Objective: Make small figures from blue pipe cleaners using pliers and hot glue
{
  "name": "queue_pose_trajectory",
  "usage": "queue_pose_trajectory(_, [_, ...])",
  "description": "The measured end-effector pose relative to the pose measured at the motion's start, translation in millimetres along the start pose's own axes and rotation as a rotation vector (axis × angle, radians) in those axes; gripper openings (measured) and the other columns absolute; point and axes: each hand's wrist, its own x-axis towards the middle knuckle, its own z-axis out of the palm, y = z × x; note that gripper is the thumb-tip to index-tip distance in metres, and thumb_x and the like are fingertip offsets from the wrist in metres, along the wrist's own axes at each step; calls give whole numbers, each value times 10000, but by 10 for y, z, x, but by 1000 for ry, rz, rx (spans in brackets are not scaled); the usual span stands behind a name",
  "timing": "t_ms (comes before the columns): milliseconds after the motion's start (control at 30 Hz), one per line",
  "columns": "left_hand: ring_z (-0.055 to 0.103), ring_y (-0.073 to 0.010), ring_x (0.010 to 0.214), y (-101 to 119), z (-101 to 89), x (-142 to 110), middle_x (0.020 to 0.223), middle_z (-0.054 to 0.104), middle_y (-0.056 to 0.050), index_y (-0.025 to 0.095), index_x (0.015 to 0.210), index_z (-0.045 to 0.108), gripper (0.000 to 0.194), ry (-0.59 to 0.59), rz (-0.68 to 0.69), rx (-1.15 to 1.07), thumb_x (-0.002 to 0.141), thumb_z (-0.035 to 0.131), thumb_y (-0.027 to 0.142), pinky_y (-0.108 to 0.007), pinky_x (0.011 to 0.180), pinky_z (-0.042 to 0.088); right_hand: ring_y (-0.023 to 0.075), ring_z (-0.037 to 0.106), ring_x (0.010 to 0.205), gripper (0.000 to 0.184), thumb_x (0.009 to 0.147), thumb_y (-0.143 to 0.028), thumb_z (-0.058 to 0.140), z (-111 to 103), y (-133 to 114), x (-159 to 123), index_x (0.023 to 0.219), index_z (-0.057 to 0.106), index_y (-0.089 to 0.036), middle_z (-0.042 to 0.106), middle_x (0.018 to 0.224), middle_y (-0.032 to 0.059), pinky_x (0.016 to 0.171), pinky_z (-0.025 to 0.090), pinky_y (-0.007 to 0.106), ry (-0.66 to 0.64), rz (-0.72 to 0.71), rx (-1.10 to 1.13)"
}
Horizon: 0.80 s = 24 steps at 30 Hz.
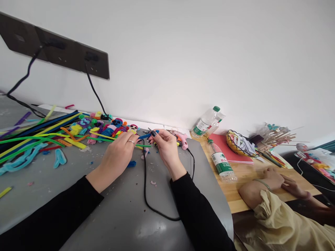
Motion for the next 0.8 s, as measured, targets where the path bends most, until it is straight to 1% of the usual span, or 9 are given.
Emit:
queue_pose_trajectory(100, [690, -267, 904, 0, -9, 13, 950, 715, -121, 132, 1054, 688, 364, -37, 8, 35, 1085, 335, 211, -357, 764, 567, 128, 624, 641, 281, 732, -455, 857, -11, -3, 0, 782, 732, -208, 723, 717, 1, 697, 544, 287, -4, 7, -25])
queue_pose_trajectory(233, [691, -295, 948, 31, -37, 34, 993, 718, -150, 109, 1150, 677, 337, -59, 1, 82, 1076, 375, 238, -372, 748, 565, 130, 622, 637, 307, 725, -481, 855, -13, -17, -3, 783, 728, -208, 713, 704, 0, 690, 550, 290, -12, 19, -63])
queue_pose_trajectory(300, [694, -299, 968, 39, -42, 32, 1001, 728, -150, 113, 1169, 677, 327, -71, 8, 61, 1074, 391, 240, -378, 777, 571, 132, 621, 630, 318, 716, -494, 859, -1, -22, -8, 764, 723, -211, 697, 681, -7, 675, 551, 288, -18, 25, -75])
queue_pose_trajectory(400, [698, -291, 977, 27, -26, 6, 988, 745, -134, 132, 1196, 682, 333, -79, 10, -21, 1074, 386, 226, -403, 874, 577, 137, 617, 625, 342, 702, -518, 864, 22, -20, -16, 762, 721, -214, 681, 661, -13, 663, 554, 293, -23, 42, -89])
queue_pose_trajectory(467, [697, -293, 972, 9, -7, -18, 979, 748, -138, 125, 1219, 679, 349, -75, 13, -61, 1068, 375, 208, -417, 898, 579, 142, 622, 633, 355, 702, -533, 861, 34, -17, -20, 767, 718, -215, 688, 673, -8, 672, 559, 301, -24, 49, -101])
queue_pose_trajectory(633, [689, -283, 928, -18, 20, -44, 940, 736, -131, 122, 1184, 685, 390, -51, 25, -95, 1048, 321, 146, -402, 862, 587, 140, 628, 643, 324, 735, -514, 842, 43, -9, -29, 771, 718, -217, 696, 693, -3, 686, 560, 304, -33, 33, -103])
queue_pose_trajectory(800, [683, -257, 871, -28, 56, -46, 892, 728, -100, 144, 1146, 683, 364, -9, 18, -118, 1023, 343, 103, -390, 874, 588, 132, 613, 628, 301, 746, -491, 840, 47, -4, -34, 754, 716, -217, 680, 681, -9, 679, 555, 299, -37, 17, -82])
